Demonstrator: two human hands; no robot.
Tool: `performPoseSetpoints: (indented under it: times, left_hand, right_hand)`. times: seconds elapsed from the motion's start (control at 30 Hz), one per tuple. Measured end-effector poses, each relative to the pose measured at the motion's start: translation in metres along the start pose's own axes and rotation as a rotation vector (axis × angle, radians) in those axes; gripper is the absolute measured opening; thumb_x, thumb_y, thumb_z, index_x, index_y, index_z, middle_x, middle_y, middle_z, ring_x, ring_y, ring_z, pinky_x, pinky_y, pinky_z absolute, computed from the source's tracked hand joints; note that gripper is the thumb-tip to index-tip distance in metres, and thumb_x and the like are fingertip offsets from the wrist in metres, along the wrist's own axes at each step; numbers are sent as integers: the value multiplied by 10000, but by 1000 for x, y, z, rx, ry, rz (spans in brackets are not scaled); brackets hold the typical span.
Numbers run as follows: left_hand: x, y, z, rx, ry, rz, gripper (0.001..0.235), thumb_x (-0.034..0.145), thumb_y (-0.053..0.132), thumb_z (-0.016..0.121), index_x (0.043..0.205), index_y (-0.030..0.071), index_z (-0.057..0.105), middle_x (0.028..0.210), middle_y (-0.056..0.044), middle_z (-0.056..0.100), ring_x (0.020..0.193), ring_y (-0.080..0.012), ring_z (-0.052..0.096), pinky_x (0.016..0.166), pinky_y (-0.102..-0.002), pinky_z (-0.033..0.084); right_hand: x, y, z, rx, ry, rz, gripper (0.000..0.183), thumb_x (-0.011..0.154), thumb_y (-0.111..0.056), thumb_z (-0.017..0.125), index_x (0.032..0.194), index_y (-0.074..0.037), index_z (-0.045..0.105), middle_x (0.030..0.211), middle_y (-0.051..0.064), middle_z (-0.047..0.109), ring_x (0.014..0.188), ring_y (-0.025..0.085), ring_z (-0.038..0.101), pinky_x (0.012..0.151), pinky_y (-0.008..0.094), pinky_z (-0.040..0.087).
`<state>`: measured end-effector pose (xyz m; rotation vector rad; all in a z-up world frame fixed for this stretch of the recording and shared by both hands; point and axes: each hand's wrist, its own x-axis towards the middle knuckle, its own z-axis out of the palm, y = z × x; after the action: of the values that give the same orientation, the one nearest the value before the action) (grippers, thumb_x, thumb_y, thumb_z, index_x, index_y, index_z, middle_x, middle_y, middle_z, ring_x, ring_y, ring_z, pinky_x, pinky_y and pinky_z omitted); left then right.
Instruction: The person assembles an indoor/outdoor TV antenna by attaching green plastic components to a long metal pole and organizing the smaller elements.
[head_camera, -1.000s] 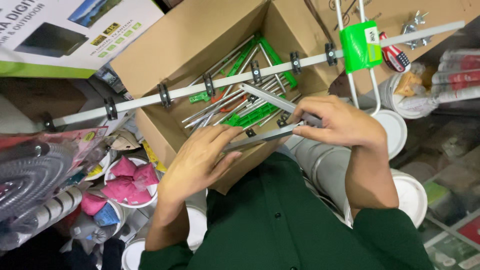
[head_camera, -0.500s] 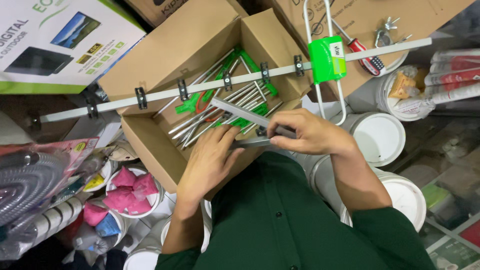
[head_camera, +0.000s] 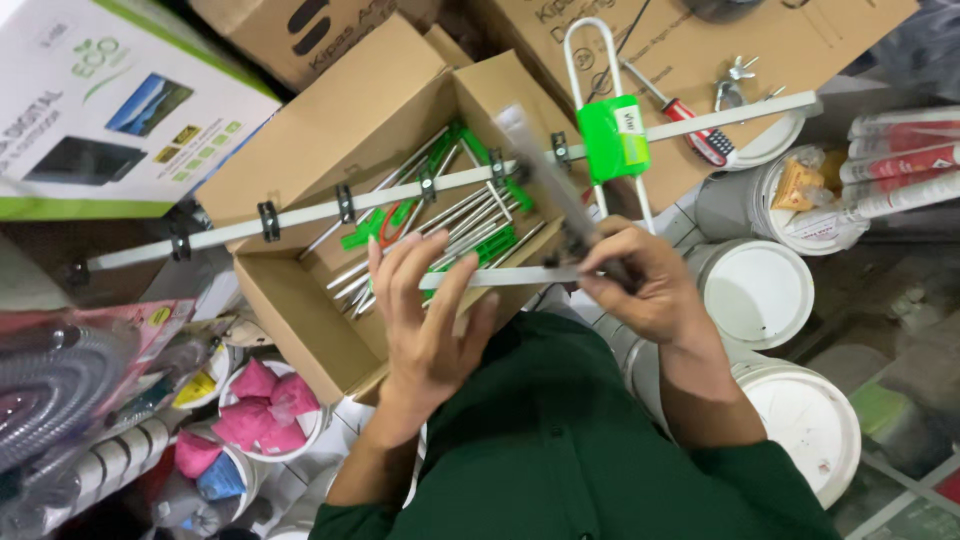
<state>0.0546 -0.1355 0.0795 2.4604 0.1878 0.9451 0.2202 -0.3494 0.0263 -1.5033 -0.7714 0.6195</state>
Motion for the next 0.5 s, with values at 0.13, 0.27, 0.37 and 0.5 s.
performPoseSetpoints:
  times: [0.13, 0.27, 0.37, 0.5]
  left_hand:
    - [-4, 24, 42, -315, 174, 104, 275, 900, 29, 717, 1164, 72, 651, 1212, -105, 620, 1117, -325, 622, 1096, -532, 494]
    - [-6, 52, 92, -717, -153, -39, 266, 965, 65, 722, 1221, 40, 653, 1244, -129, 627, 1144, -292, 658, 1040, -390, 551]
    - [-6, 79, 149, -1053, -386, -318, 408, 1003, 105, 666, 1372, 4, 526, 1336, -152, 576, 1195, -274, 622, 1031, -364, 528]
    - [-2, 112, 247, -1424, -346, -490, 511, 1130, 142, 555, 1574, -6, 351, 1409, -166, 549, 1302, -226, 564, 1137, -376, 463]
  right_hand:
    - [-19, 19, -29, 412, 252, -92, 220, 963, 1, 709, 1134, -59, 585, 1151, 137, 656, 1001, 240, 686, 917, 385, 585]
    - [-39, 31, -54, 509, 482, -162, 252, 968, -32, 728, 1159, -45, 564, 1183, 149, 635, 1001, 265, 688, 927, 418, 588]
    - [-52, 41, -68, 561, 600, -201, 264, 971, -18, 712, 1176, -46, 549, 1170, 154, 637, 980, 270, 690, 923, 402, 579]
    - [-78, 65, -83, 308, 744, -260, 239, 1014, 44, 676, 1185, -34, 528, 1190, 142, 605, 1012, 217, 639, 958, 346, 538]
